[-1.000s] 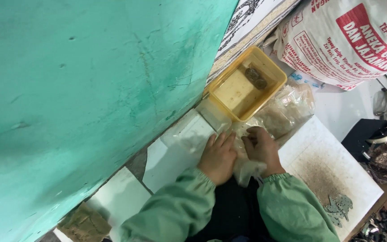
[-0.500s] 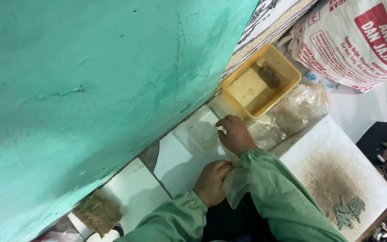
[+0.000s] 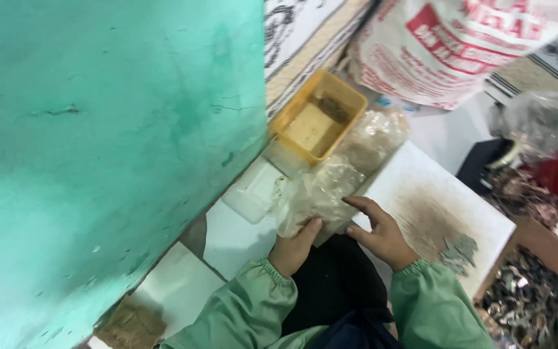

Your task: The person sits on the floor and sorts small metal parts from a cardboard box onto a white board. They then pick up a clear plastic bag and place the sorted parts into it. The person continues to sort more parts from the box onto the board.

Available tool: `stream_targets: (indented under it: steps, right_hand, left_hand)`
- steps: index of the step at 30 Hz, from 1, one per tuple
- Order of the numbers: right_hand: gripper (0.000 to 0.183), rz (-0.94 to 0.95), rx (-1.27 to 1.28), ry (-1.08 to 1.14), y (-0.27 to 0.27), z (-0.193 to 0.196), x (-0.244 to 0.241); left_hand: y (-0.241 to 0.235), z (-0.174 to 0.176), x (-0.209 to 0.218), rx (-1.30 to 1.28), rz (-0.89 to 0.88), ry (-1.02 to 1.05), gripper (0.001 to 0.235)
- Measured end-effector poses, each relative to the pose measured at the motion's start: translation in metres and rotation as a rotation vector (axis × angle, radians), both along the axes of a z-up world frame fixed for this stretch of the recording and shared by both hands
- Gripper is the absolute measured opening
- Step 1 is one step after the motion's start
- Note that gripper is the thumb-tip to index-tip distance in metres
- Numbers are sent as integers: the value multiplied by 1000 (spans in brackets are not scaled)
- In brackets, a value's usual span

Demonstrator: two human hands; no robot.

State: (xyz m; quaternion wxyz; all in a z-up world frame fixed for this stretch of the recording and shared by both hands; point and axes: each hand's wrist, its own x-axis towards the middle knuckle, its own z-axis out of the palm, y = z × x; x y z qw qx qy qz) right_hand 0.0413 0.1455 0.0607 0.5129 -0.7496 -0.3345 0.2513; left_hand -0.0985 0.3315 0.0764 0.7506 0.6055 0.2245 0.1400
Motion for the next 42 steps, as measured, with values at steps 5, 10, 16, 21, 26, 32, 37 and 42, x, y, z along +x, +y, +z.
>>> stream_targets:
  steps: [5, 10, 16, 21, 26, 32, 37, 42]
  right_hand:
    - [12, -216, 173, -21, -62, 38, -38]
    - [8, -385, -127, 139, -153, 21, -81]
    - [16, -608, -212, 299, -227, -13, -124]
    - [46, -794, -64, -305, -281, 1, -144]
    - [44, -806, -9, -875, -312, 61, -169]
    - [28, -532, -261, -1187, -306, 122, -178]
    - [34, -443, -158, -1084, -280, 141, -176]
    - [16, -277, -357, -972, -275, 112, -180]
  left_hand:
    - [-43, -8, -5, -53, -44, -191, 15]
    - [-83, 1, 1, -237, 99, -154, 13]
    - [-156, -10, 17, -316, -46, -191, 7]
    - [-219, 10, 2, 113, -359, -155, 6]
    - [-254, 50, -14, 493, -511, -403, 5]
    - [-262, 57, -30, 642, -613, -530, 14]
    - [-251, 69, -39, 1081, -497, -700, 51]
    - [-242, 93, -31, 1367, -536, -747, 20]
